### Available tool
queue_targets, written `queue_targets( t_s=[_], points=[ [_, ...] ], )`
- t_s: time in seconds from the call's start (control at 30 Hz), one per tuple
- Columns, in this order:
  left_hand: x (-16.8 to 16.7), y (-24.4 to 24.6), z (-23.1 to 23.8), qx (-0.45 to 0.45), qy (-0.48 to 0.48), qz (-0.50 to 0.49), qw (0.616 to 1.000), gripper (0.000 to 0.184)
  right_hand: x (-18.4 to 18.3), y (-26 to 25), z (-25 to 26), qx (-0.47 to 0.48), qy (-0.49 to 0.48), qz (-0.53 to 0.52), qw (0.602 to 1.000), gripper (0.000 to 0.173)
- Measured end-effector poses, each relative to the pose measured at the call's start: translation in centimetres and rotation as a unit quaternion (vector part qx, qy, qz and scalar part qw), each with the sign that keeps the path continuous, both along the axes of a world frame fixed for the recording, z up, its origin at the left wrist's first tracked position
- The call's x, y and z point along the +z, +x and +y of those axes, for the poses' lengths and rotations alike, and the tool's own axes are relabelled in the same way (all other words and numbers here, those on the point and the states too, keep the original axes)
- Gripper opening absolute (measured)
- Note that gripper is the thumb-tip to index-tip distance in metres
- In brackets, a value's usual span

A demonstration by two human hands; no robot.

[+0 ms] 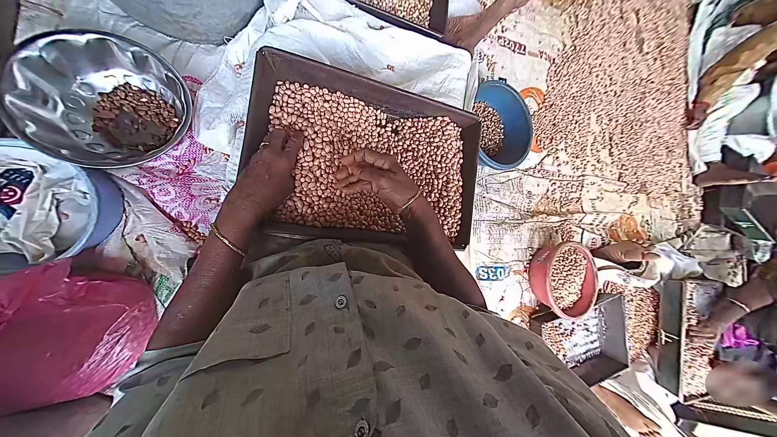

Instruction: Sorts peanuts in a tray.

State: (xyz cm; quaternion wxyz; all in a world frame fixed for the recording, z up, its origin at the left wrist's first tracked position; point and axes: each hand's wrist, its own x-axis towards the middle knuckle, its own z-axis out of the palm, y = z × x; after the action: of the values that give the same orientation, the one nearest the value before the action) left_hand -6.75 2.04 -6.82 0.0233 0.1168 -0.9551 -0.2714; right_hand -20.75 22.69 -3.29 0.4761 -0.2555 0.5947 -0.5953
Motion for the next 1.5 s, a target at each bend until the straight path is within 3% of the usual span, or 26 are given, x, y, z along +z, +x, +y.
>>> queue_targets(
  t_s=[0.07,0.13,0.27,0.43,0.63,0.73,0.83,0.9,0.97,1.03,1.1,1.17,1.27,1.37,1.43,1.5],
  points=[
    [-0.2,-0.1,0.0,0.001,-0.001,0.004,1.000,0.065,0.1,-0.1,0.5,0.071,0.012,0.088,0.993,0.026],
    [-0.1,-0.1,0.0,0.003,-0.003,0.005,1.000,0.064,1.2,0.1,0.6,0.149,0.085,0.207,0.963,0.022],
    [0.1,0.2,0.1,0.005,0.014,-0.001,1.000,0.066,4.8,0.9,-1.5,0.270,0.255,0.391,0.842,0.021],
    [0.3,0.1,0.0,-0.003,0.022,0.000,1.000,0.065,8.1,1.6,-5.9,0.283,0.251,0.539,0.753,0.016],
    [3.0,1.2,0.8,0.024,0.046,-0.006,0.999,0.058,8.4,3.3,-8.6,0.296,0.079,0.567,0.764,0.013],
    [1.4,0.9,0.7,0.024,0.013,0.028,0.999,0.064,7.0,2.9,-7.5,0.346,0.105,0.525,0.770,0.014],
    [0.4,0.5,0.6,0.019,0.002,0.030,0.999,0.066,6.6,1.0,-5.9,0.377,0.172,0.512,0.752,0.014],
    [0.0,0.3,0.4,0.015,0.001,0.027,1.000,0.068,7.5,-1.9,-4.6,0.278,0.157,0.566,0.760,0.016],
    [-0.2,0.0,0.0,0.005,-0.001,0.019,1.000,0.066,9.9,-5.4,-3.4,0.028,0.116,0.656,0.745,0.022],
    [-0.3,0.1,0.1,0.003,0.002,0.010,1.000,0.067,13.0,-8.4,-1.7,-0.157,0.114,0.681,0.706,0.043],
    [-0.2,0.1,0.1,0.003,-0.003,-0.001,1.000,0.070,14.1,-9.4,1.3,-0.233,0.114,0.667,0.698,0.037],
    [-0.1,0.0,0.1,0.001,-0.006,0.005,1.000,0.075,13.2,-7.7,4.9,-0.179,0.208,0.621,0.734,0.030],
    [0.0,-0.2,0.0,0.003,-0.013,0.000,1.000,0.077,9.1,-4.4,9.4,0.009,0.369,0.503,0.781,0.030],
    [0.3,-0.1,0.2,0.015,-0.006,-0.025,1.000,0.076,5.4,-0.8,11.1,0.076,0.485,0.428,0.759,0.030],
    [0.4,-0.1,0.3,0.019,-0.004,-0.033,0.999,0.077,3.8,1.2,10.4,0.099,0.514,0.400,0.753,0.036],
    [0.1,0.1,0.2,0.018,-0.008,-0.037,0.999,0.076,2.3,2.3,8.8,0.106,0.480,0.385,0.781,0.040]
  ],
)
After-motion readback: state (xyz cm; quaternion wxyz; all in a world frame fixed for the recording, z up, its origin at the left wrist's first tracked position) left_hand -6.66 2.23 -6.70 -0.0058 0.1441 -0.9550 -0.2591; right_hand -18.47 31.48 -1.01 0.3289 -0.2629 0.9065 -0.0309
